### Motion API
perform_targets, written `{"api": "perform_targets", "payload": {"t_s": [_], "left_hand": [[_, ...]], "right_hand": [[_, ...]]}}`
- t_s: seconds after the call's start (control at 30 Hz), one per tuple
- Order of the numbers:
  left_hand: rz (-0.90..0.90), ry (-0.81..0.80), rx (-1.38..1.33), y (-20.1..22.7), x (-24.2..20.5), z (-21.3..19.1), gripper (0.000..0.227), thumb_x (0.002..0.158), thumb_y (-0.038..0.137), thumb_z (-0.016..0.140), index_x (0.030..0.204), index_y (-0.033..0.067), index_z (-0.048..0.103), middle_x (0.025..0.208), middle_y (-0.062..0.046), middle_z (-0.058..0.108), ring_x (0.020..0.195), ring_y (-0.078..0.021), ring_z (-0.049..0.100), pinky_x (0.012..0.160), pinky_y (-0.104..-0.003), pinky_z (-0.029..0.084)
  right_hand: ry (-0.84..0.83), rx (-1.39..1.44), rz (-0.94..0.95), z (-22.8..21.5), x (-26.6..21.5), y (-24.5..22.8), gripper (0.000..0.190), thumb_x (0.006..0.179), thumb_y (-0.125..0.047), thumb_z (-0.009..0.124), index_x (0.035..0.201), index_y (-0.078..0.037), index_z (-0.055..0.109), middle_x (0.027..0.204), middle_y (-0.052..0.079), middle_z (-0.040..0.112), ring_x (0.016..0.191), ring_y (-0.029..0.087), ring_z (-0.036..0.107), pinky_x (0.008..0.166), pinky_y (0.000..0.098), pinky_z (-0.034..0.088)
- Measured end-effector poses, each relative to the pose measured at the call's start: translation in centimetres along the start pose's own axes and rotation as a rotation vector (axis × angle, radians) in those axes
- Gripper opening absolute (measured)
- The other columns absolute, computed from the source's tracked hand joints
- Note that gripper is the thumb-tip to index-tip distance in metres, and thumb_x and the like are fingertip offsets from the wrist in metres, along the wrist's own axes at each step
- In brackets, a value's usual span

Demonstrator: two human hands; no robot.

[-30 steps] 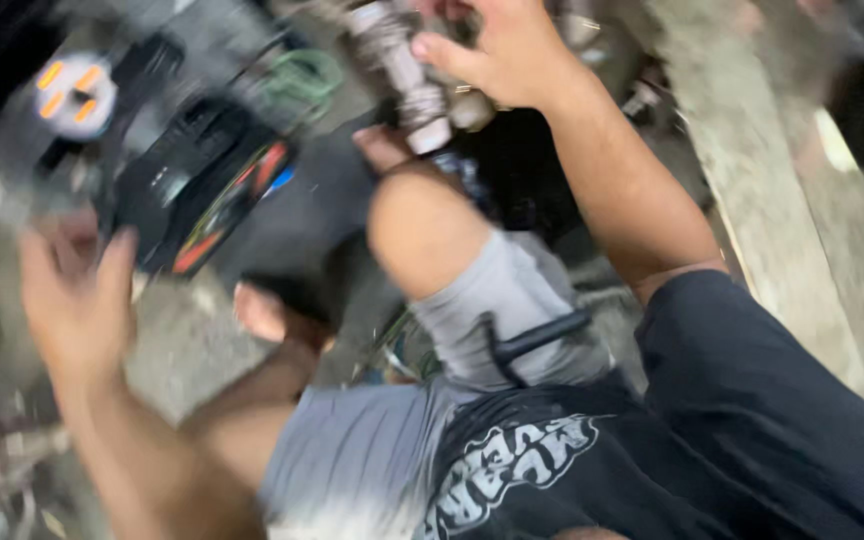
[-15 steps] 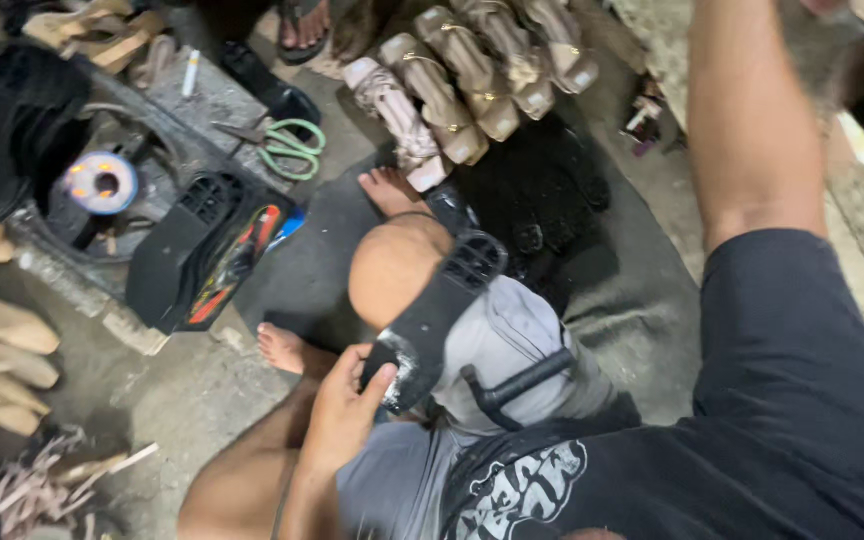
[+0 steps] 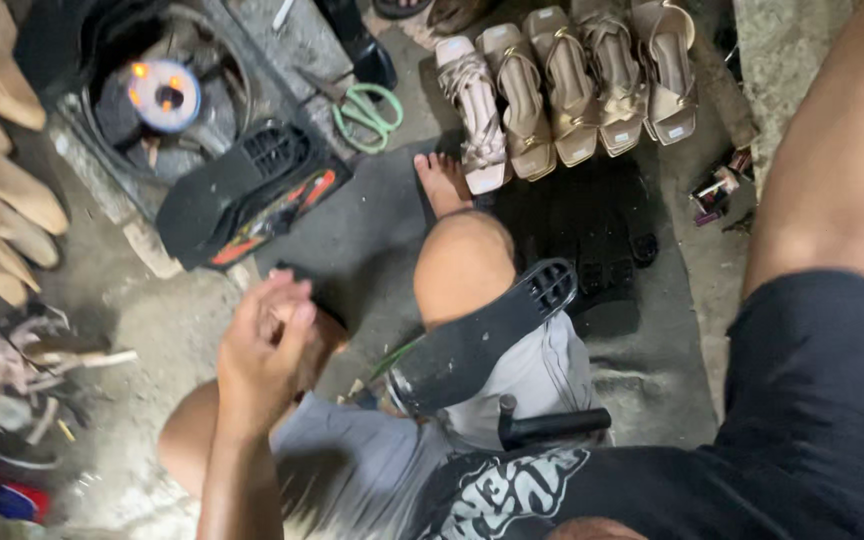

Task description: The person sits on the floor and uses a hammer to attach a new sole to a sandal. They repeatedly pick up sandals, position the sole, and hammer it into place, then place the finished sandal aside.

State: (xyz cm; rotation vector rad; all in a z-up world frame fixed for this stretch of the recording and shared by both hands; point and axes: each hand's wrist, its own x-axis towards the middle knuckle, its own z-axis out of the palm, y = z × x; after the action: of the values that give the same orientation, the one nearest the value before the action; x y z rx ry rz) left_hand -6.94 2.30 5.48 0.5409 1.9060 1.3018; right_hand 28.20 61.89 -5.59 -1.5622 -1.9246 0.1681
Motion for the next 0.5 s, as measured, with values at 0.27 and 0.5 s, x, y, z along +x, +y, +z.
{"api": "perform_targets", "payload": {"t_s": [0.27, 0.5], "left_hand": [[0.807, 0.12, 0.459, 9.2, 2.9, 6.1, 0.083, 0.086, 0.02, 0.088, 0.155, 0.0218, 0.044, 0.167, -0.02, 0.033, 0.153, -0.0399, 0.041, 0.127, -0.048, 0.04], [0.678, 0.418, 0.568, 6.6, 4.2, 5.2, 0.069, 0.097, 0.014, 0.066, 0.157, 0.0373, 0.041, 0.167, -0.011, 0.036, 0.153, -0.0367, 0.042, 0.118, -0.037, 0.046]], "right_hand": [[-0.228, 0.635, -0.47, -13.7, -16.0, -21.2, 0.016, 0.098, 0.011, 0.068, 0.112, 0.006, 0.075, 0.099, 0.011, 0.069, 0.082, 0.014, 0.065, 0.071, 0.0259, 0.05], [-0.688, 0.69, -1.054, -19.7, -24.0, -36.5, 0.044, 0.076, -0.005, 0.087, 0.114, 0.001, 0.067, 0.121, 0.025, 0.066, 0.103, 0.031, 0.071, 0.088, 0.0376, 0.058]]}}
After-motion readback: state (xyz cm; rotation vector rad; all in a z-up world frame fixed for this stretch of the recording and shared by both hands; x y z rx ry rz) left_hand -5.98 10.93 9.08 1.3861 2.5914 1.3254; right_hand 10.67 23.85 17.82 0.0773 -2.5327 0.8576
